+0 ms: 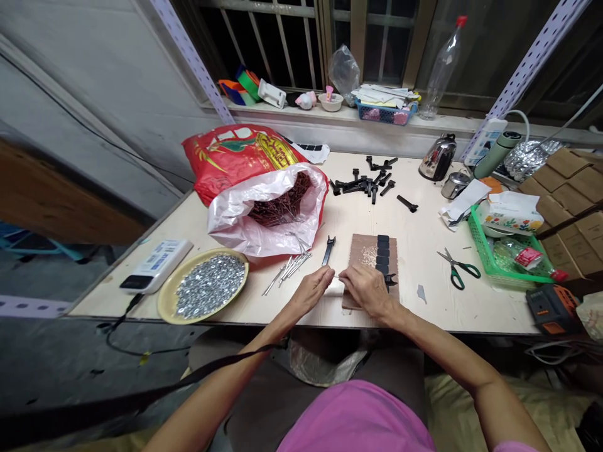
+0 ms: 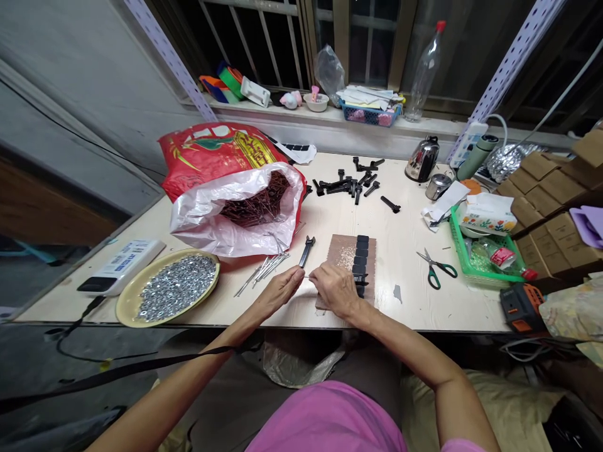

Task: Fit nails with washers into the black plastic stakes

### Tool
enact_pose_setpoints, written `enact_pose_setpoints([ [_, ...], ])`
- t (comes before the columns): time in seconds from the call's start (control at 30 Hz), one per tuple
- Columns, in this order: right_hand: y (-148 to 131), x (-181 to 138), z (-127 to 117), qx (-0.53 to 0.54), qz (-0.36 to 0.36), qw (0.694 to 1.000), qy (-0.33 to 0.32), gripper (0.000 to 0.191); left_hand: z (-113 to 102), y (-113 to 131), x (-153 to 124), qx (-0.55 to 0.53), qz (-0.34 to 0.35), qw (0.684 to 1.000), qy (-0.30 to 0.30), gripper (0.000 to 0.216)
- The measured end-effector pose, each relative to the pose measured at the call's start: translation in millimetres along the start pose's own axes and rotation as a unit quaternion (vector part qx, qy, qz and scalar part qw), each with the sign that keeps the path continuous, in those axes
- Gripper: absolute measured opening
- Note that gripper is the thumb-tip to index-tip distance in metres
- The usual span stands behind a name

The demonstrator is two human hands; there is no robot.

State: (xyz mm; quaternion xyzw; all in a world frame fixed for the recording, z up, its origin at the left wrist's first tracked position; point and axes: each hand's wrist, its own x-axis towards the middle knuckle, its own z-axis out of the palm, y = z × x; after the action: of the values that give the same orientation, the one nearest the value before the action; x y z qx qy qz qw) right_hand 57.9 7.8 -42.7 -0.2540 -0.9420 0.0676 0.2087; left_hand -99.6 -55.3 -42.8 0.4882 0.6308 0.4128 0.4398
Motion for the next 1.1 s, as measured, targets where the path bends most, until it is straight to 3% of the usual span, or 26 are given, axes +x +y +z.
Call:
enact_pose_setpoints([
  [0.17,7,0,1,-0.133,-0.169,0.975,0.057,0.030,-3,1,0,-0.181,-0.171,0.957,-0.151,0.055],
  [0.23,7,0,3,-0.157,-0.182,0.967,0.088,0.029,-1,-1,1,-0.179,-0.182,0.955,-0.150,0.056],
  [0.3,6,-1,7,-0.155,-0.148,0.972,0.102,0.027,3,-3,3,-0.134,-0.147,0.976,-0.090,0.055],
  [0.37,5,-2,9,-0.121,-0.080,0.985,0.089,0.022,8,-4,6,-0.058,-0.060,0.997,-0.006,0.052],
  [0.47,3,-3,9,-0.031,0.008,0.998,0.051,0.015,12,-5,10,0.027,0.032,0.998,0.055,0.052],
  [0.57,4,-3,10,0.019,0.017,0.998,0.054,0.007,11,-5,11,0.012,0.014,0.999,0.033,0.054],
  [0.7,5,-2,17,-0.074,-0.050,0.984,0.152,0.017,9,-6,10,-0.062,-0.063,0.996,-0.027,0.055],
  [0.77,5,-1,16,-0.088,-0.059,0.979,0.177,0.023,9,-5,10,-0.046,-0.026,0.999,-0.004,0.054],
  [0.9,-1,1,3,0.035,0.013,0.995,0.092,0.025,6,4,6,0.040,0.083,0.993,0.075,0.050],
  [1.0,-5,3,-6,0.114,0.036,0.992,0.042,0.017,1,9,2,0.055,0.096,0.991,0.075,0.044],
  [1.1,-6,5,-7,0.071,0.045,0.996,0.034,0.014,0,9,1,0.039,0.072,0.995,0.058,0.042],
])
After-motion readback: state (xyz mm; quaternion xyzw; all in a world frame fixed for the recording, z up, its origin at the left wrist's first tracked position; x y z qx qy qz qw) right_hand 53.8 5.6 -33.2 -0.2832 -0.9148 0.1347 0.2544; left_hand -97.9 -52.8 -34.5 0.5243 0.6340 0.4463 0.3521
